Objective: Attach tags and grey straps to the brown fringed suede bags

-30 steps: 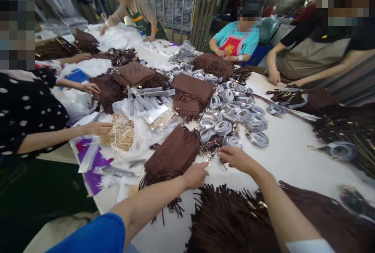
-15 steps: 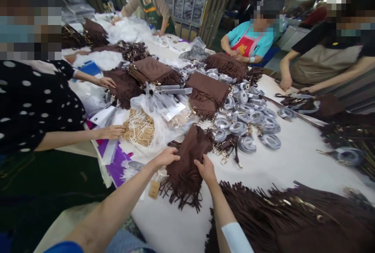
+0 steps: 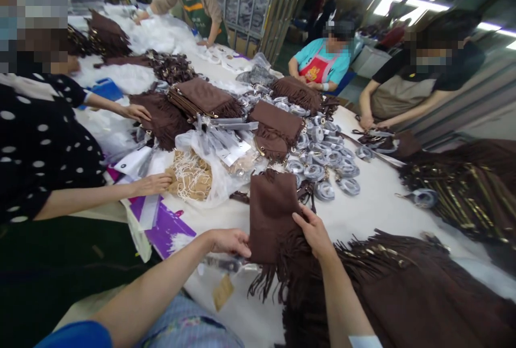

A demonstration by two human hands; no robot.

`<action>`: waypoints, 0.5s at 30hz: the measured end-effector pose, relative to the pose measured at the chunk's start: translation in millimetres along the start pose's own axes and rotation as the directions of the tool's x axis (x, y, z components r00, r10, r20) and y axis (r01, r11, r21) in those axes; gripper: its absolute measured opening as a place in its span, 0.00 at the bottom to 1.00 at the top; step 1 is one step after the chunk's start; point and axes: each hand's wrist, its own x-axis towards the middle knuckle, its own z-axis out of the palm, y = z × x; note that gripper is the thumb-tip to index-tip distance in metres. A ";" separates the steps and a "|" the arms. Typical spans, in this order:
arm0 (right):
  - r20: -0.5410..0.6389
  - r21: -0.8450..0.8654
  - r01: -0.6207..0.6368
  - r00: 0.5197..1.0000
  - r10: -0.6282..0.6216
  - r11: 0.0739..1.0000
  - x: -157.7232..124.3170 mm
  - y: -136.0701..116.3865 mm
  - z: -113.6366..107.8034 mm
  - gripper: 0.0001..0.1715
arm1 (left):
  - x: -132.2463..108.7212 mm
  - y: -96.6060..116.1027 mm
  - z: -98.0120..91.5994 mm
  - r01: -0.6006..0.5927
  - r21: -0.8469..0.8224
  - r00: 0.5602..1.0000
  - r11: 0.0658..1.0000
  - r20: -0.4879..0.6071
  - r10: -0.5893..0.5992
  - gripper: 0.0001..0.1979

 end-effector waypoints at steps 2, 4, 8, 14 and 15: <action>-0.003 -0.138 0.070 0.997 -0.071 0.988 3.3 6.7 -4.4 0.28 | 3.6 -11.6 7.6 0.056 0.029 0.998 0.998 0.023 -0.057 0.19; -0.001 -0.235 0.096 0.995 -0.099 0.967 4.4 14.3 -5.0 0.25 | 9.7 -26.5 21.8 0.040 0.014 0.999 0.999 0.026 -0.041 0.17; -0.075 -0.456 0.048 0.993 -0.092 0.889 -6.4 29.0 12.7 0.23 | 21.0 -65.2 50.6 0.027 0.285 0.997 0.958 -0.074 -0.006 0.16; -0.076 -0.672 0.026 0.992 -0.104 0.741 -56.9 41.5 83.1 0.19 | 0.9 -76.6 29.7 0.124 0.751 0.945 0.649 -0.289 0.154 0.16; -0.038 -0.715 0.048 0.993 -0.107 0.698 -66.6 43.1 97.3 0.20 | -2.7 -68.1 19.3 0.128 0.792 0.905 0.597 -0.339 0.255 0.17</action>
